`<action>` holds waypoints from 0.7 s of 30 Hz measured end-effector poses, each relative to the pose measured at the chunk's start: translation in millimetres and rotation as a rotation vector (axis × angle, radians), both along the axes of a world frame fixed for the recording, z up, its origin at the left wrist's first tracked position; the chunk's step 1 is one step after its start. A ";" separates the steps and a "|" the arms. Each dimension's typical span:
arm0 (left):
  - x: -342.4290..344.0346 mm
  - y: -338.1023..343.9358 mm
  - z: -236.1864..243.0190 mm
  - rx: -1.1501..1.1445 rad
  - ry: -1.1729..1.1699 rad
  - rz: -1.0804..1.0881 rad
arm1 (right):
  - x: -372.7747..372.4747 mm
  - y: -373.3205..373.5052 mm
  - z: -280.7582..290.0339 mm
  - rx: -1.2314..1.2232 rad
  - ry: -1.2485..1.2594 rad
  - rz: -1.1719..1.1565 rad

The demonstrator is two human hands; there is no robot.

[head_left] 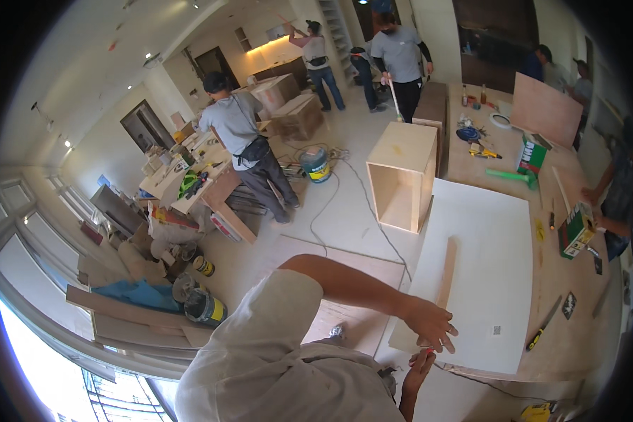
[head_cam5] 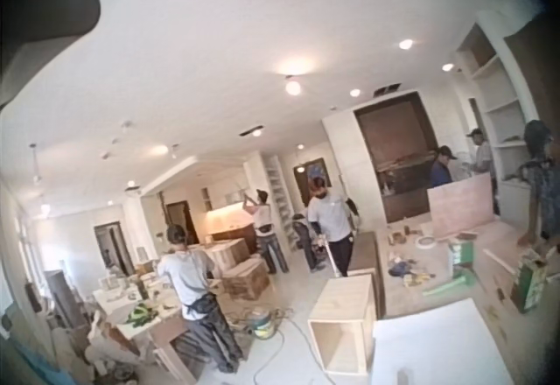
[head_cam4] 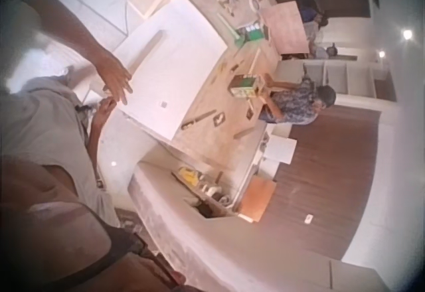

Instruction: Filing and clamping a wood strip to a panel for construction/renovation.

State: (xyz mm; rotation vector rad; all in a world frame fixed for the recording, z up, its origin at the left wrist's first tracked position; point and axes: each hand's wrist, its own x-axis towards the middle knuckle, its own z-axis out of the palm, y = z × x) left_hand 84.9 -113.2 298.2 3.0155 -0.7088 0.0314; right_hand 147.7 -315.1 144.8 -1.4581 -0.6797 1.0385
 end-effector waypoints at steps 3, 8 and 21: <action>16.5 4.1 -2.5 0.068 0.113 -0.160 | -1.6 -1.6 -6.0 -0.004 -0.015 -0.025; 22.9 14.5 -2.9 0.165 0.077 -0.310 | -8.4 2.5 13.5 -0.002 -0.044 -0.071; 5.1 -6.4 -27.5 0.170 -0.178 -0.096 | -22.3 1.9 -34.9 0.070 -0.110 -0.174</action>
